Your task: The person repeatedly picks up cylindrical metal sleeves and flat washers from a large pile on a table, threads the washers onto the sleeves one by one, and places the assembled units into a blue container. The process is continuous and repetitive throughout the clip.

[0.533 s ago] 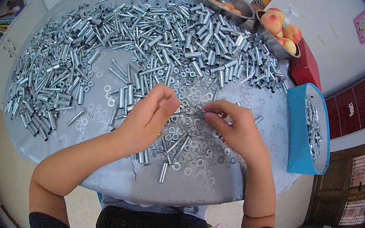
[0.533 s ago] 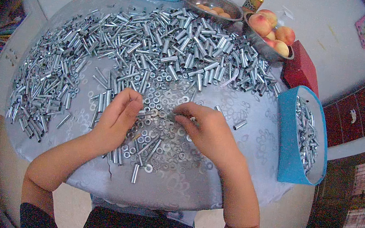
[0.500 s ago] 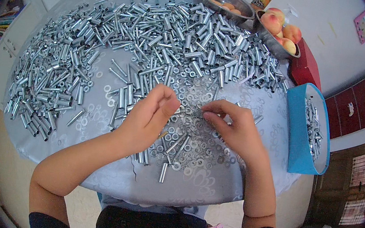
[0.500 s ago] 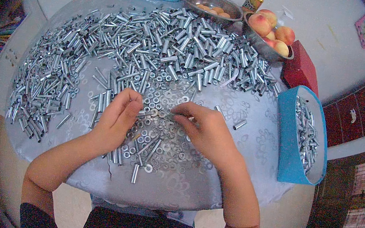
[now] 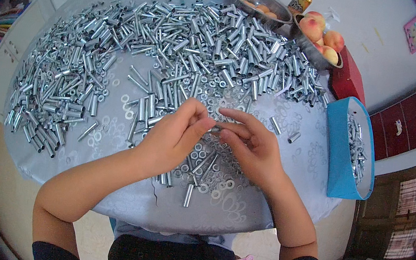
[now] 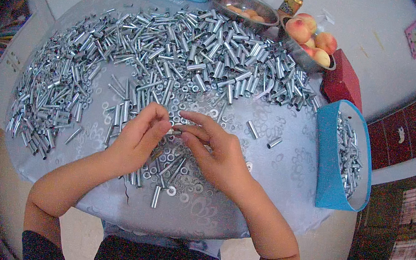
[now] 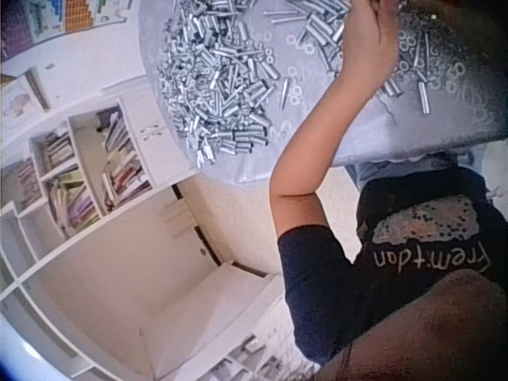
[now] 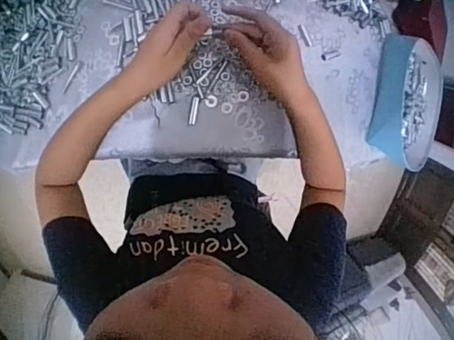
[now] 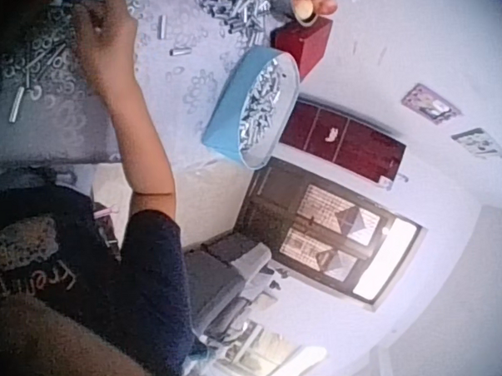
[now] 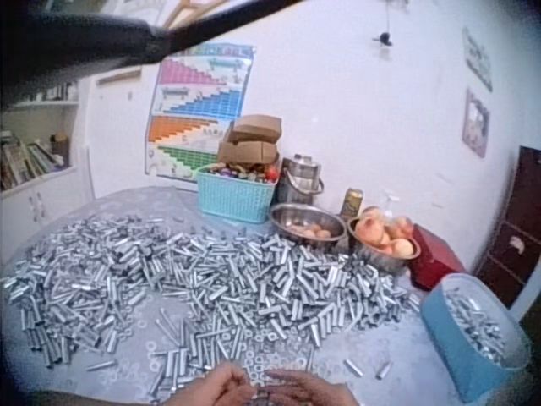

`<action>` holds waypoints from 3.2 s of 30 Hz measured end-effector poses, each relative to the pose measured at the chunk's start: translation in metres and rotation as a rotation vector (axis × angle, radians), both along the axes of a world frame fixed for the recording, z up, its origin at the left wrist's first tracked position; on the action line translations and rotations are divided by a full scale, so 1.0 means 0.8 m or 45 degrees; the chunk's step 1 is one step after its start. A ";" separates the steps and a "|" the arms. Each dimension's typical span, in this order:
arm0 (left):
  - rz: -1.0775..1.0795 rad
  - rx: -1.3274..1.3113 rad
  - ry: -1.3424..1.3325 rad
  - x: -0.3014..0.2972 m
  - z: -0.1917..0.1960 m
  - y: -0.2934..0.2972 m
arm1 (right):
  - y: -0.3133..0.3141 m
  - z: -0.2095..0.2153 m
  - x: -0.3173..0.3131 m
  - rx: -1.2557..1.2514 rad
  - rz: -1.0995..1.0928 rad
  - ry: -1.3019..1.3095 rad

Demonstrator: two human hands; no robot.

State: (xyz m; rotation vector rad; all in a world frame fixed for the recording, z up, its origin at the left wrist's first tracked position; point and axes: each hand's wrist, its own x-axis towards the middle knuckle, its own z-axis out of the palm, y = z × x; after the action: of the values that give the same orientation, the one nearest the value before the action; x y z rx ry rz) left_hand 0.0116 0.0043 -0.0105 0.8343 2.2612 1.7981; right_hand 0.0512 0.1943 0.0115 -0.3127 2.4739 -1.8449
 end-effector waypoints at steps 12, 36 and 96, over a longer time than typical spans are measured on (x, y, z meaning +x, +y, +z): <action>0.013 0.071 0.057 0.004 0.001 0.002 | 0.002 0.010 0.004 -0.059 -0.015 -0.006; 0.151 0.098 0.030 0.005 0.005 -0.003 | 0.007 0.021 0.003 -0.455 0.233 -0.307; -0.125 -0.316 0.758 -0.012 0.009 -0.005 | 0.030 0.001 -0.011 0.840 0.250 0.627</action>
State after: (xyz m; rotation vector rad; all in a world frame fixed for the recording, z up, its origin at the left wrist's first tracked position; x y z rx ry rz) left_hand 0.0020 0.0003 -0.0034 1.5536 2.6399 1.3018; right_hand 0.0421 0.2181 0.0124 -1.0079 3.0298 -0.8665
